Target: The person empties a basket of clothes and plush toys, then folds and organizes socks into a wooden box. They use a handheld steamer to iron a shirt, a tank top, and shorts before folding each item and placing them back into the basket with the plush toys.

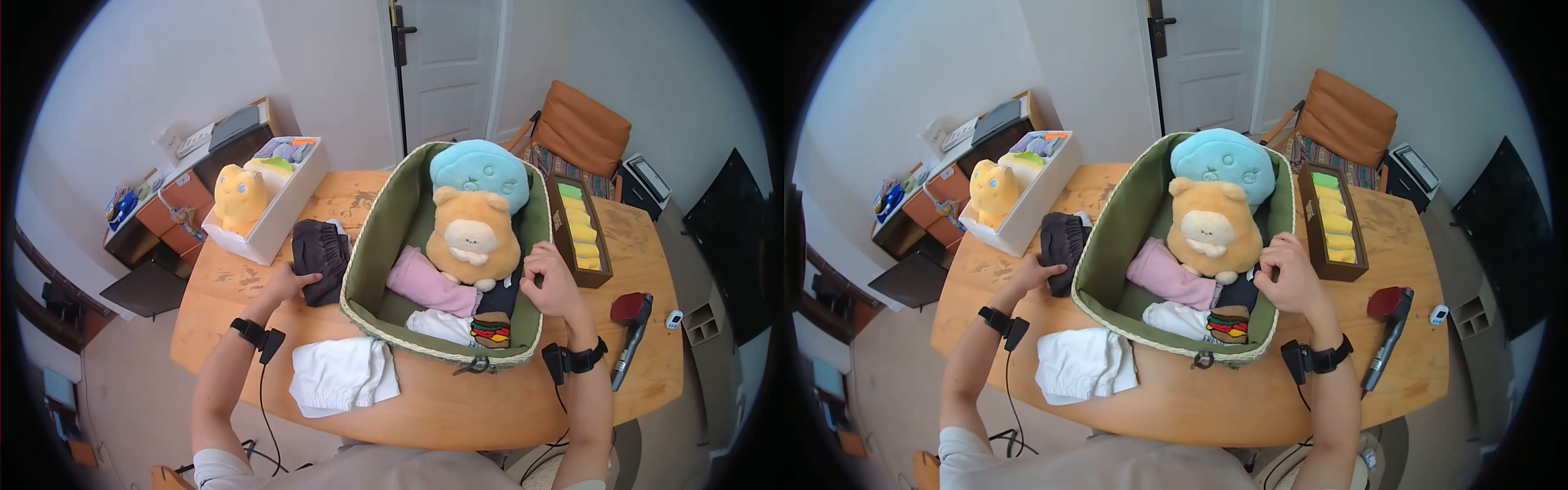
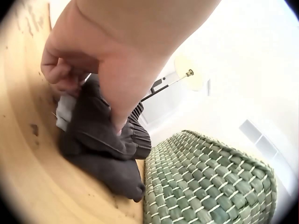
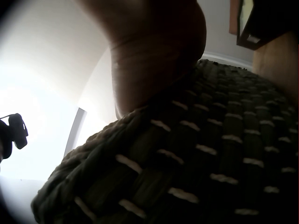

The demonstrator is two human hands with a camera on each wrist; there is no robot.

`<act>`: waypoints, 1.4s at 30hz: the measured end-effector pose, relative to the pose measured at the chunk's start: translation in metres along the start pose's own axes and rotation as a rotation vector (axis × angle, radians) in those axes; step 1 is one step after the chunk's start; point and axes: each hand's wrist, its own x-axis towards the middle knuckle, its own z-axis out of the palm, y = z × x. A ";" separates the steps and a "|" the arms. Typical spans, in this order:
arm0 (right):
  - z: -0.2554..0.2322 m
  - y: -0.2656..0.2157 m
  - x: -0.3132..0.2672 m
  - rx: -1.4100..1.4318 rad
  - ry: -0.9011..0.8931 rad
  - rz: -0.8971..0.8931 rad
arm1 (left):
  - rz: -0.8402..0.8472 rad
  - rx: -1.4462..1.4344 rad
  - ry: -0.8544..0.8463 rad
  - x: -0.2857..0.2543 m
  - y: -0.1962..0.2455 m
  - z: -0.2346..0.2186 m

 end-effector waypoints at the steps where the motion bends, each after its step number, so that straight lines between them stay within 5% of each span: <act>1: 0.000 0.000 0.000 -0.002 0.002 0.000 | 0.085 -0.273 -0.020 0.000 0.001 0.002; 4: 0.001 0.000 -0.001 -0.008 0.011 0.004 | -0.021 -0.336 -0.053 0.008 0.018 0.000; 8: 0.001 0.005 -0.003 -0.005 0.030 0.000 | 0.087 -0.536 0.012 0.007 0.050 -0.014; 10: 0.001 0.004 -0.004 0.004 0.055 -0.032 | 0.244 -0.450 0.085 0.019 0.051 -0.034; 14: 0.004 0.007 -0.005 0.026 0.077 -0.032 | 0.617 0.031 0.490 0.023 0.087 -0.087; 17: 0.005 0.007 -0.006 0.039 0.090 -0.019 | 0.659 0.103 0.362 -0.035 0.184 -0.109; 19: 0.005 0.009 -0.007 0.052 0.091 -0.014 | 0.913 -0.085 0.363 -0.077 0.244 -0.081; 22: 0.005 0.010 -0.008 0.047 0.087 -0.030 | 1.370 0.261 0.291 -0.080 0.271 -0.046; 25: 0.005 0.009 -0.008 0.064 0.121 -0.016 | 1.300 0.372 -0.425 -0.089 0.259 -0.005; 27: 0.005 0.010 -0.008 0.069 0.107 -0.023 | 0.582 0.548 -1.182 -0.081 0.245 0.017; 31: 0.007 0.010 -0.008 0.080 0.132 -0.029 | 0.443 0.542 -1.231 -0.060 0.258 0.022; 34: 0.007 0.010 -0.008 0.075 0.127 -0.032 | 0.948 0.291 -0.822 -0.066 0.261 0.039; 36: 0.007 0.012 -0.008 0.079 0.113 -0.029 | 0.770 0.523 -1.184 -0.080 0.251 0.059; 42: 0.008 0.013 -0.009 0.073 0.133 -0.033 | 0.740 0.442 -1.099 -0.109 0.283 0.016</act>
